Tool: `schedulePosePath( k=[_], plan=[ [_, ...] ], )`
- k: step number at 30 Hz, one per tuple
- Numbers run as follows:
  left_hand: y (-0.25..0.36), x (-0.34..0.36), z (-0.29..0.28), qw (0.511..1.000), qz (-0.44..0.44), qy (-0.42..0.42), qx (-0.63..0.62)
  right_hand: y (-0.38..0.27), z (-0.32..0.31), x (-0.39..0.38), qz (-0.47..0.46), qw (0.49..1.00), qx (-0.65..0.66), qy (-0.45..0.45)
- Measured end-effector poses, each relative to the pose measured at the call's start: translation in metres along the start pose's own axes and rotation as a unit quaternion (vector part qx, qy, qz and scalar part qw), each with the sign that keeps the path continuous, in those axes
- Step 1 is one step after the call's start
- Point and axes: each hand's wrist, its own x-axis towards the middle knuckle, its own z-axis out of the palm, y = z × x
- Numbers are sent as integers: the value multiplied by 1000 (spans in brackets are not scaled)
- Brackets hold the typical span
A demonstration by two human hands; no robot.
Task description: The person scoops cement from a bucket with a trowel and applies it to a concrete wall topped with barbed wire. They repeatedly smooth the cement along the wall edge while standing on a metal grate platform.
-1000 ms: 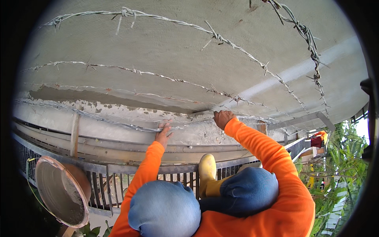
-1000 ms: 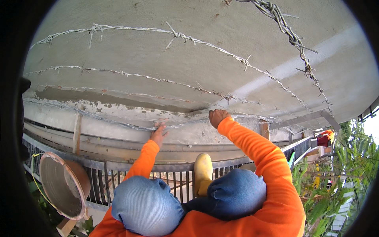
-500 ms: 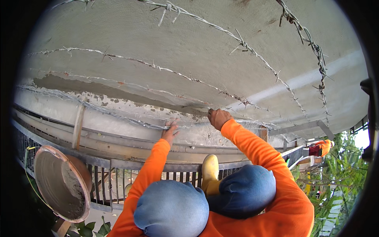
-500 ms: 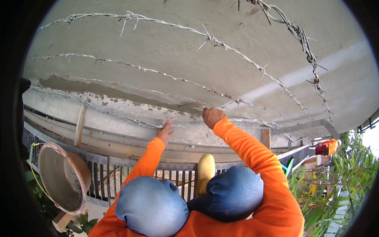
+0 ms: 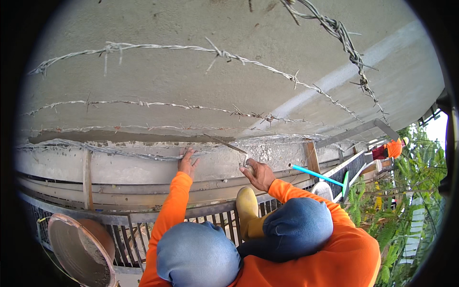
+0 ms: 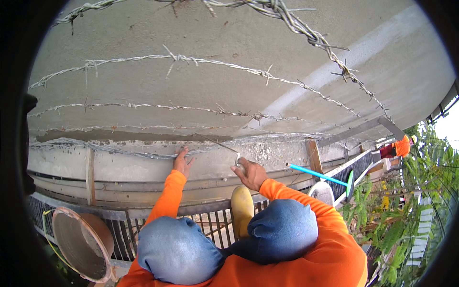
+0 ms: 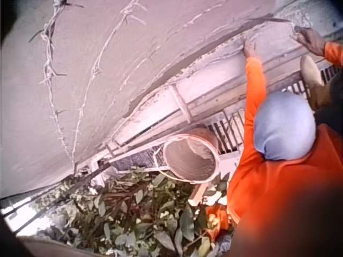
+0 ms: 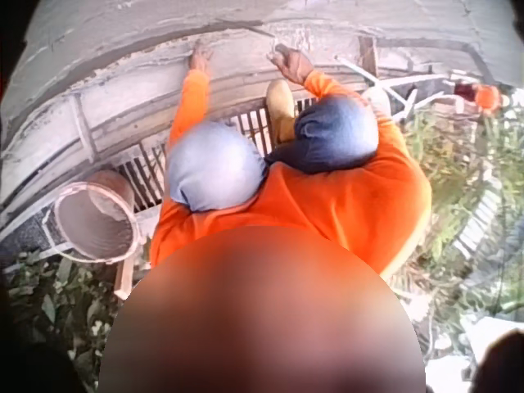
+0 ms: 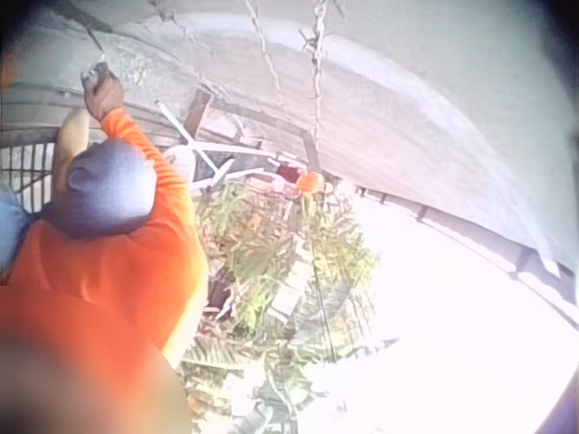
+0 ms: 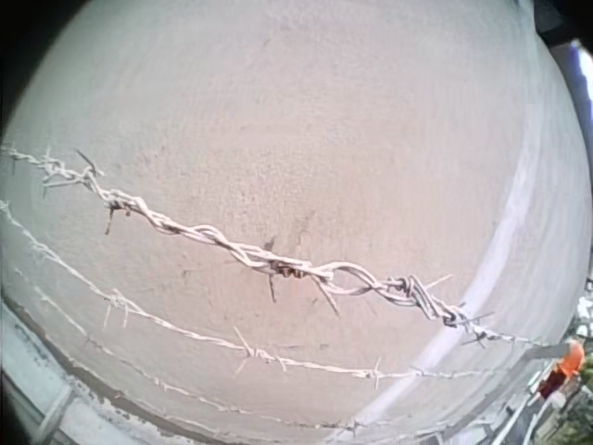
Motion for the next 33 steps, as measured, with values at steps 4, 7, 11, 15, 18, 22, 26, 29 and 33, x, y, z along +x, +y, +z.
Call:
schedulePosePath(
  k=[4, 7, 11, 15, 18, 22, 26, 29, 33],
  plan=[
    [1, -10, 6, 993, -23, 111, -7, 22, 27, -48, 74, 995, 60, -21],
    [4, -24, 7, 992, -14, 115, 49, 25, 48, -70, 103, 988, 112, 16],
    [24, -40, 7, 994, -25, 50, 93, 26, 62, -76, 108, 973, 205, 9],
    [53, -68, -5, 983, -64, 8, 170, 27, 61, -75, 10, 967, 251, 29],
    [73, -97, -33, 989, -78, 22, 127, 15, 55, -69, -79, 980, 180, 3],
    [97, -142, -87, 984, -46, 5, 174, -48, 35, -14, -208, 953, 198, -91],
    [105, -204, -128, 970, 84, -151, 171, -169, -6, 43, -394, 890, 148, -176],
    [110, -257, -126, 965, 91, -16, 244, -280, -30, 49, -523, 819, 64, -229],
    [127, -354, -104, 958, 141, 71, 240, -405, -27, 22, -541, 760, 18, -359]
  ],
)
